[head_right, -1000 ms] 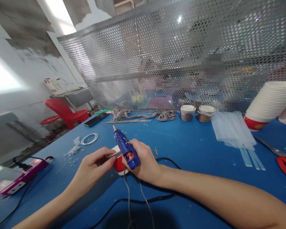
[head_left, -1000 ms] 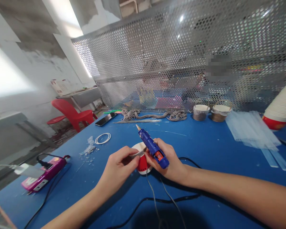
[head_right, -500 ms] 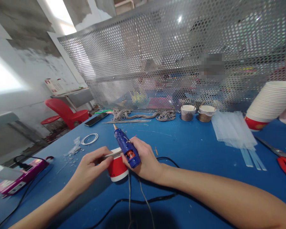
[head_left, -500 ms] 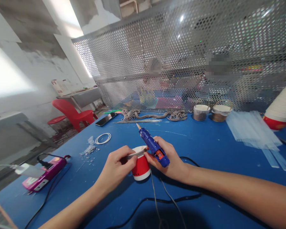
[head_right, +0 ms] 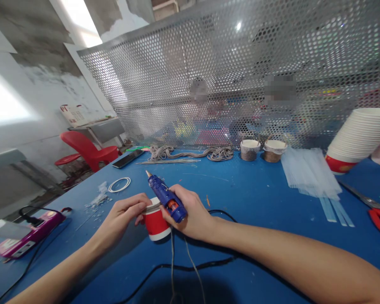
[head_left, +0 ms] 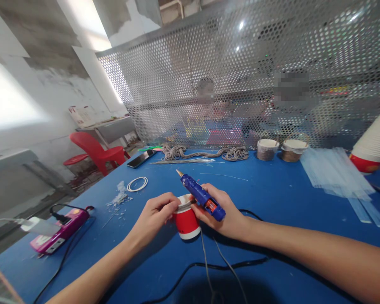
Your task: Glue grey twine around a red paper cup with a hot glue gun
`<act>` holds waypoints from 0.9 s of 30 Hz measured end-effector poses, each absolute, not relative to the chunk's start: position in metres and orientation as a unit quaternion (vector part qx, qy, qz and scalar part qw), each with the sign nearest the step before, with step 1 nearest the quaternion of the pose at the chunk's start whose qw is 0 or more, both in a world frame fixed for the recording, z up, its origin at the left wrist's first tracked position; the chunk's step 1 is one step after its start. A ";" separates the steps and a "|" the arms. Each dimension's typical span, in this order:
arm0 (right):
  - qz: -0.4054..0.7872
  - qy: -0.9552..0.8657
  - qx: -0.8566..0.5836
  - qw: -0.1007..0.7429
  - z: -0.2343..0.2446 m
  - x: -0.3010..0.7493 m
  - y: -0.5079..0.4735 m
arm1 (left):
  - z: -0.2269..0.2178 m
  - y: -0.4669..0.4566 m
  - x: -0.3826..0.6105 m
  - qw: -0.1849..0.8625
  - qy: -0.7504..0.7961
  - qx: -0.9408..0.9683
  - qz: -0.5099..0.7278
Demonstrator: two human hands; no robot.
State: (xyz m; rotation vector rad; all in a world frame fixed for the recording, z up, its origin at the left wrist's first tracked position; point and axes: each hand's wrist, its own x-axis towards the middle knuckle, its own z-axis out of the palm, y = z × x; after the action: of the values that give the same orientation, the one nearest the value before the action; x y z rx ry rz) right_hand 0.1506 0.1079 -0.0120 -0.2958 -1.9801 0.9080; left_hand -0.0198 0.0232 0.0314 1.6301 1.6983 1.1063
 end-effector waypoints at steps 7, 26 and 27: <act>0.377 -0.795 -0.129 0.458 -0.017 0.149 0.111 | 0.027 0.026 -0.022 0.217 0.628 0.618 0.419; 0.355 -0.785 -0.105 0.496 -0.010 0.152 0.103 | 0.025 0.017 -0.014 0.012 0.581 0.711 0.395; 0.362 -0.774 -0.116 0.507 -0.010 0.151 0.104 | 0.026 0.018 -0.015 0.020 0.592 0.696 0.406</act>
State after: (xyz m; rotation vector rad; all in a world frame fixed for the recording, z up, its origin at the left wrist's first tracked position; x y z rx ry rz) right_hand 0.1514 0.1036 -0.0099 -0.2793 -1.8651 0.8725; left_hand -0.0154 0.0177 0.0261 2.1599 1.8367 1.2594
